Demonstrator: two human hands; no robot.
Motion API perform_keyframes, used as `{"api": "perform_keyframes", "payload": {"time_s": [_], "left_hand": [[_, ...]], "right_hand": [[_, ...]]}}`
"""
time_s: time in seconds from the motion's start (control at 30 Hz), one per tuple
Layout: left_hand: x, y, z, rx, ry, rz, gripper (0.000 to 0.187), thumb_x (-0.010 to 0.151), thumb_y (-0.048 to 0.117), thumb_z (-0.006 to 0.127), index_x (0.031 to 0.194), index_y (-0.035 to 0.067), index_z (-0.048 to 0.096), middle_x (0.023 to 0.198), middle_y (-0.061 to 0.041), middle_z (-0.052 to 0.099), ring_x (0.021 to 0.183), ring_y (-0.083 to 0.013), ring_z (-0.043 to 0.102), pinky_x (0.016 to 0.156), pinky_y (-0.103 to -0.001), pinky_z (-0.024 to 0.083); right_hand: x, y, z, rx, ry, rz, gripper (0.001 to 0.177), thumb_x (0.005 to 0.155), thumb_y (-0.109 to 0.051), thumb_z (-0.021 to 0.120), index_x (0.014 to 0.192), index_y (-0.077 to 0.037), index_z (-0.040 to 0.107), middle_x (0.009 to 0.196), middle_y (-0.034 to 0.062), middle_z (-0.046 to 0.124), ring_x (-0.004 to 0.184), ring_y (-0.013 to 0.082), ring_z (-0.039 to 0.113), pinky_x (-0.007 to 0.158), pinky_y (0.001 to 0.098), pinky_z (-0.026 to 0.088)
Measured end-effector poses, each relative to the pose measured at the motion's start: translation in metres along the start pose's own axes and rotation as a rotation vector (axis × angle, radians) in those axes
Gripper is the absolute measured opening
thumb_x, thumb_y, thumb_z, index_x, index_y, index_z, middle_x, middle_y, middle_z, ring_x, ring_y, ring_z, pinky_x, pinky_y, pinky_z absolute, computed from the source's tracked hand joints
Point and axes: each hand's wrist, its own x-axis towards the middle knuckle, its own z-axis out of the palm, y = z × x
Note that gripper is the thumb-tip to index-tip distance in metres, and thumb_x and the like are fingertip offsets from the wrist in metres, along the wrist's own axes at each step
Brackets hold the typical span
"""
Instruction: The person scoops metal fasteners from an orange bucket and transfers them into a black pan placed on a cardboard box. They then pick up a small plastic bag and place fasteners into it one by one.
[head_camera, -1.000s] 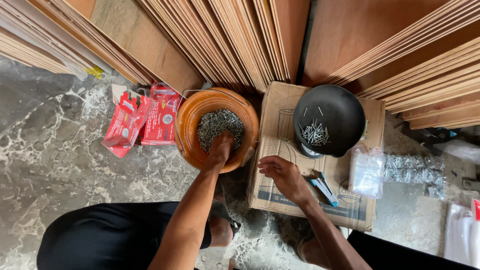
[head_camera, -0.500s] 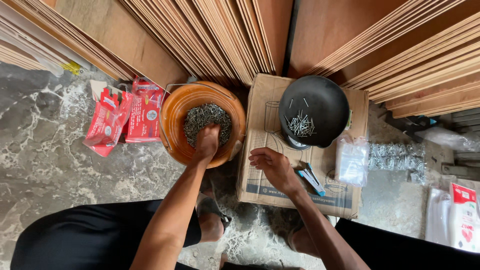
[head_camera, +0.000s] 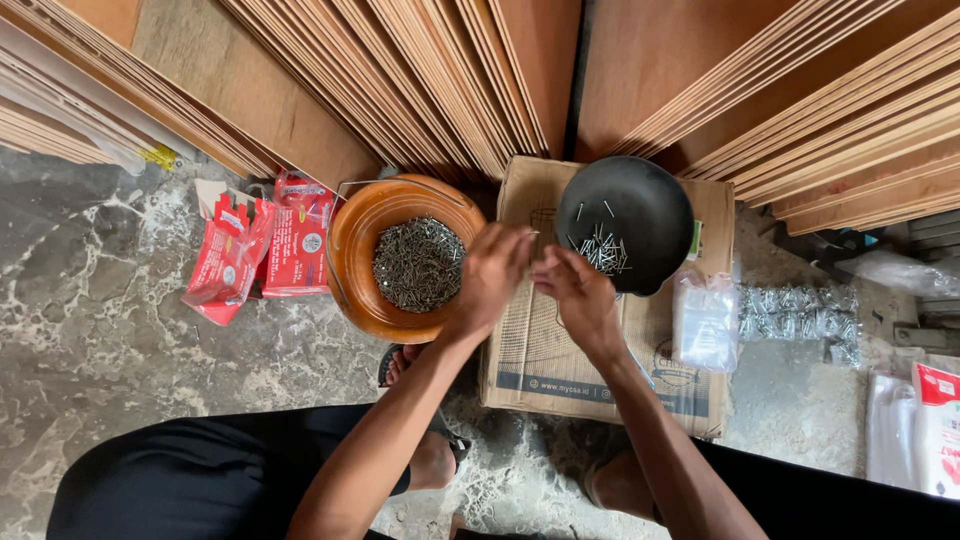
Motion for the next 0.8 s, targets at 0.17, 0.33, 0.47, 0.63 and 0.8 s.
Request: {"api": "perform_keyframes", "payload": {"time_s": [0.17, 0.33, 0.47, 0.63, 0.8], "left_hand": [[0.007, 0.041, 0.004, -0.052, -0.034, 0.149, 0.009, 0.082, 0.006, 0.062, 0.09, 0.009, 0.064, 0.081, -0.003, 0.06, 0.078, -0.0179, 0.06, 0.068, -0.027, 0.048], [0.006, 0.049, 0.009, 0.016, -0.042, 0.217, 0.008, 0.079, 0.014, 0.065, 0.086, 0.011, 0.065, 0.091, -0.001, 0.053, 0.089, -0.0188, 0.055, 0.071, -0.03, 0.043], [0.007, 0.044, 0.001, 0.011, -0.116, 0.152, 0.015, 0.085, 0.02, 0.06, 0.095, 0.009, 0.065, 0.092, -0.006, 0.054, 0.089, -0.02, 0.055, 0.072, -0.031, 0.043], [0.003, 0.014, -0.011, 0.042, -0.113, 0.03, 0.013, 0.089, 0.012, 0.053, 0.094, 0.007, 0.064, 0.089, -0.009, 0.055, 0.086, -0.0223, 0.055, 0.074, -0.03, 0.045], [-0.032, -0.042, -0.022, 0.071, -0.125, -0.236, 0.015, 0.09, 0.012, 0.051, 0.093, 0.004, 0.064, 0.083, -0.012, 0.056, 0.082, -0.0297, 0.059, 0.07, -0.036, 0.049]], "right_hand": [[0.019, 0.007, -0.021, 0.367, 0.042, 0.181, 0.038, 0.094, -0.029, 0.043, 0.111, 0.003, 0.056, 0.099, 0.0206, 0.062, 0.09, 0.0261, 0.063, 0.083, 0.0381, 0.052], [0.026, 0.01, -0.046, 0.617, -0.019, 0.309, 0.044, 0.095, -0.035, 0.04, 0.114, 0.002, 0.056, 0.097, 0.0139, 0.063, 0.089, 0.0201, 0.063, 0.084, 0.0328, 0.051], [0.019, -0.007, -0.057, 0.533, 0.087, 0.31, 0.04, 0.096, -0.031, 0.039, 0.113, 0.001, 0.055, 0.104, 0.0197, 0.061, 0.094, 0.0244, 0.062, 0.085, 0.0337, 0.052], [0.006, -0.028, -0.068, 0.45, 0.131, 0.255, 0.041, 0.097, -0.028, 0.037, 0.12, 0.004, 0.048, 0.115, 0.0241, 0.056, 0.107, 0.0293, 0.058, 0.092, 0.0358, 0.051], [-0.002, -0.028, -0.073, 0.395, 0.17, 0.246, 0.04, 0.097, -0.026, 0.037, 0.121, 0.004, 0.047, 0.117, 0.026, 0.054, 0.109, 0.0314, 0.056, 0.093, 0.0371, 0.05]]}}
